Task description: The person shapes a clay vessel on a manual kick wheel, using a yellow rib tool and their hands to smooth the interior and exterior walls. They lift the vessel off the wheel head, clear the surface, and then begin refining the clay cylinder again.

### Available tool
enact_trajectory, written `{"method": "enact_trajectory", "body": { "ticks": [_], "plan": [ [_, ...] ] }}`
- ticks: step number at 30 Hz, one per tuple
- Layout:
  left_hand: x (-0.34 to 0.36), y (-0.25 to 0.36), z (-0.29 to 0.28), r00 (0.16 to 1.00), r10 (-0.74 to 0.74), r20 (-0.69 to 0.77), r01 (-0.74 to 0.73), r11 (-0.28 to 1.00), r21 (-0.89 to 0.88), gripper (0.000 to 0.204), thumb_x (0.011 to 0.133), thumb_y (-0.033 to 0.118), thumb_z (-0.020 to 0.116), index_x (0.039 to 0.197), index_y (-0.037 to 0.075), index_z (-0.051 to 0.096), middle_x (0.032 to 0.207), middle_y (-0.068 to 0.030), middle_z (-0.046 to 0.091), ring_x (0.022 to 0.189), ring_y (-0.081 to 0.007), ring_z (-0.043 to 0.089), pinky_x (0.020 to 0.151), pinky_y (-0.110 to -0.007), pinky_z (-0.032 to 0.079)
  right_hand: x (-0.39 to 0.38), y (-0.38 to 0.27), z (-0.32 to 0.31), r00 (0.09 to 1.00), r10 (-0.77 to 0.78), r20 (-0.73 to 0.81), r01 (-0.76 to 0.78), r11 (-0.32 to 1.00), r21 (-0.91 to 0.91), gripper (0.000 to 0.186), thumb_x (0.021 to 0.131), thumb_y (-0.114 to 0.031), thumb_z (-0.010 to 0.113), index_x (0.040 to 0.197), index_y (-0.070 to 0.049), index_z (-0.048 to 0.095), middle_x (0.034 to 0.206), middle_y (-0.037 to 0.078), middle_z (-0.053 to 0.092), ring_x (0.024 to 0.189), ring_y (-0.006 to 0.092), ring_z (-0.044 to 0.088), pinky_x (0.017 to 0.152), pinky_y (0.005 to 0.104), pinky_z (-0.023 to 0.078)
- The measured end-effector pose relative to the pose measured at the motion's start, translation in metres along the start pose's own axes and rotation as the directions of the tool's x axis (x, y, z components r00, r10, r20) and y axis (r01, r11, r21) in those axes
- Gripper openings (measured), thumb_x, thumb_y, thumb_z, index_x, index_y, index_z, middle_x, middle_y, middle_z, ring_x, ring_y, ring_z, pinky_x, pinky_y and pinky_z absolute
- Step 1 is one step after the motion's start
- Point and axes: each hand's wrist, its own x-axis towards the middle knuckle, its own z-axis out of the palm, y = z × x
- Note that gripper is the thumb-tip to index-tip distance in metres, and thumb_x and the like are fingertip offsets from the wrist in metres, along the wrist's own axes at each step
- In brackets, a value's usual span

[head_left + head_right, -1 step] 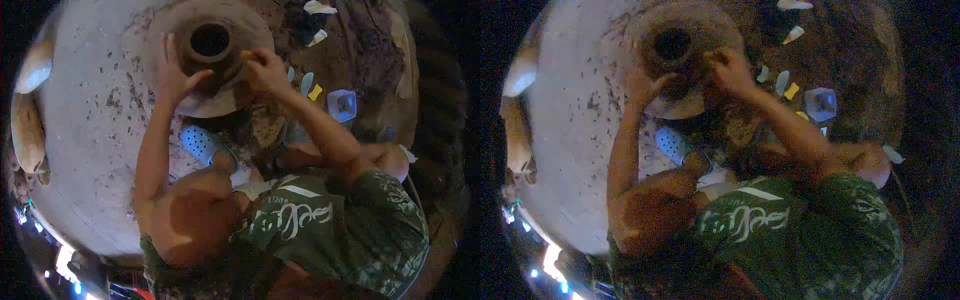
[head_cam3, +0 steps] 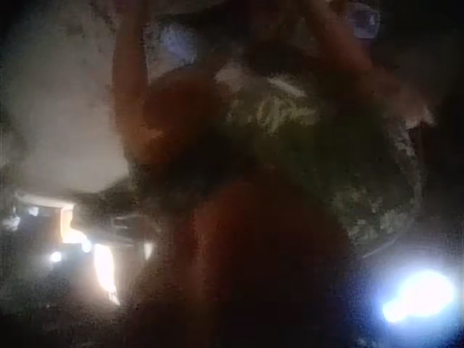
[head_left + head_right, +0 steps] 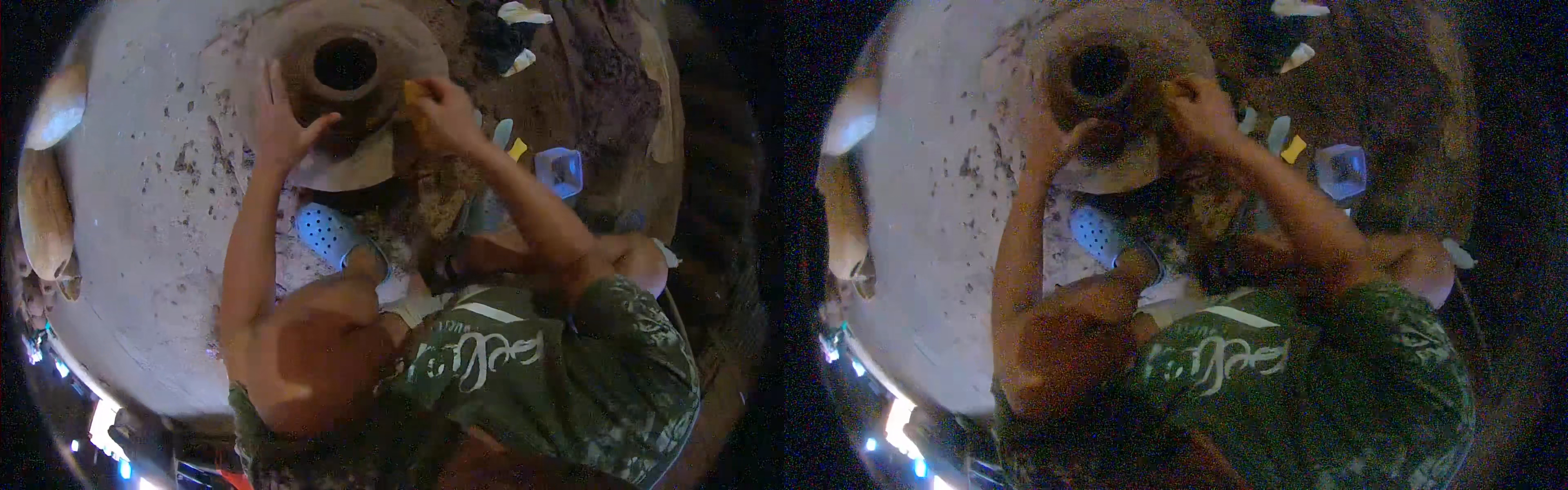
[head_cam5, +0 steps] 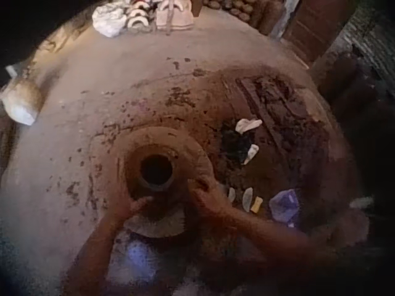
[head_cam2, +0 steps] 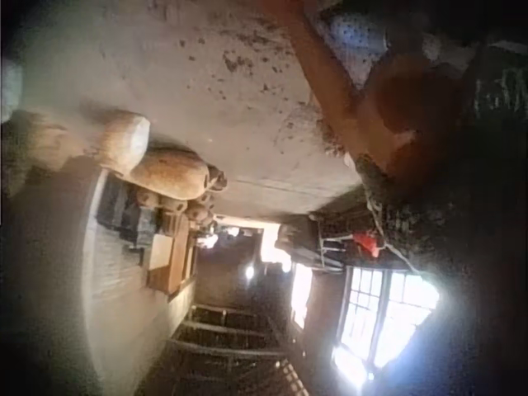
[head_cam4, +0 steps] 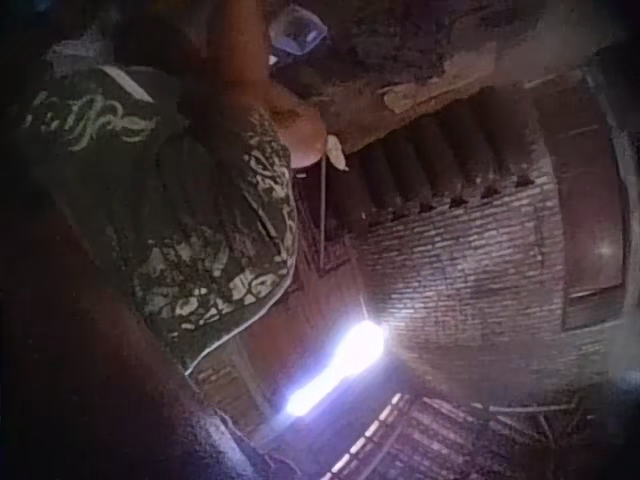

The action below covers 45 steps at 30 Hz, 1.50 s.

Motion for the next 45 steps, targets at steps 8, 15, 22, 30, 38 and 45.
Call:
{"method": "enact_trajectory", "body": {
  "ticks": [8,15,22,30,38,45],
  "plan": [
    [-0.085,0.058,0.034,0.933,-0.108,0.343,-0.032,0.925,0.378,0.085,0.083,0.051,0.073,0.148,0.004,0.044,0.151,-0.0295,0.038,0.146,-0.0445,0.027,0.12,-0.056,0.022,-0.036,0.04,-0.015,0.56,0.345,0.753,0.508,0.575,-0.641,0.039,0.092,-0.023,0.062,0.126,-0.004,0.064,0.105,0.026,0.07,0.092,0.0392,0.07,0.081,0.0482,0.055],
    [-0.14,0.048,0.073,0.816,0.442,0.373,-0.31,0.879,-0.363,0.059,0.08,0.043,0.077,0.12,0.003,0.062,0.134,-0.026,0.053,0.135,-0.0478,0.04,0.117,-0.057,0.026,-0.02,-0.001,-0.028,0.895,0.228,0.383,-0.067,0.918,-0.391,0.034,0.089,-0.019,0.065,0.117,-0.002,0.068,0.108,0.018,0.072,0.101,0.0298,0.069,0.089,0.0407,0.053],
    [-0.06,-0.01,0.021,0.995,-0.103,-0.009,0.1,0.938,0.332,0.103,0.084,0.059,0.07,0.15,-0.008,0.029,0.156,-0.0273,0.03,0.147,-0.0451,0.023,0.121,-0.057,0.015,-0.003,-0.001,-0.072,0.8,0.266,0.538,0.022,0.883,-0.468,0.037,0.09,-0.022,0.066,0.12,-0.001,0.067,0.111,0.017,0.071,0.105,0.0251,0.066,0.093,0.0378,0.051],
    [-0.139,0.051,0.065,0.956,0.087,0.279,-0.118,0.988,0.096,0.08,0.082,0.051,0.074,0.137,-0.003,0.053,0.145,-0.0278,0.046,0.141,-0.0485,0.033,0.121,-0.059,0.015,-0.009,0.11,-0.163,0.694,0.571,0.438,0.248,0.382,-0.89,0.037,0.088,-0.034,0.066,0.106,-0.002,0.072,0.106,0.019,0.072,0.097,0.0382,0.069,0.084,0.0496,0.052],
    [-0.108,0.018,0.062,0.972,-0.172,-0.16,0.19,0.976,0.105,0.083,0.083,0.06,0.069,0.135,-0.004,0.055,0.151,-0.0314,0.04,0.146,-0.0489,0.026,0.121,-0.061,0.014,-0.004,0.214,-0.188,0.964,0.232,0.132,0.027,0.407,-0.913,0.032,0.084,-0.035,0.07,0.093,-0.004,0.072,0.089,0.02,0.072,0.083,0.0378,0.07,0.072,0.0493,0.054],
    [-0.117,0.056,0.048,0.978,0.0,0.21,-0.063,0.954,0.293,0.075,0.084,0.051,0.072,0.129,-0.007,0.056,0.141,-0.0332,0.045,0.138,-0.0494,0.034,0.116,-0.066,0.018,-0.008,0.2,-0.217,0.971,0.207,-0.121,-0.207,0.47,-0.858,0.03,0.089,-0.022,0.067,0.108,0.001,0.063,0.097,0.019,0.069,0.09,0.0342,0.068,0.079,0.0438,0.055]
  ]
}}
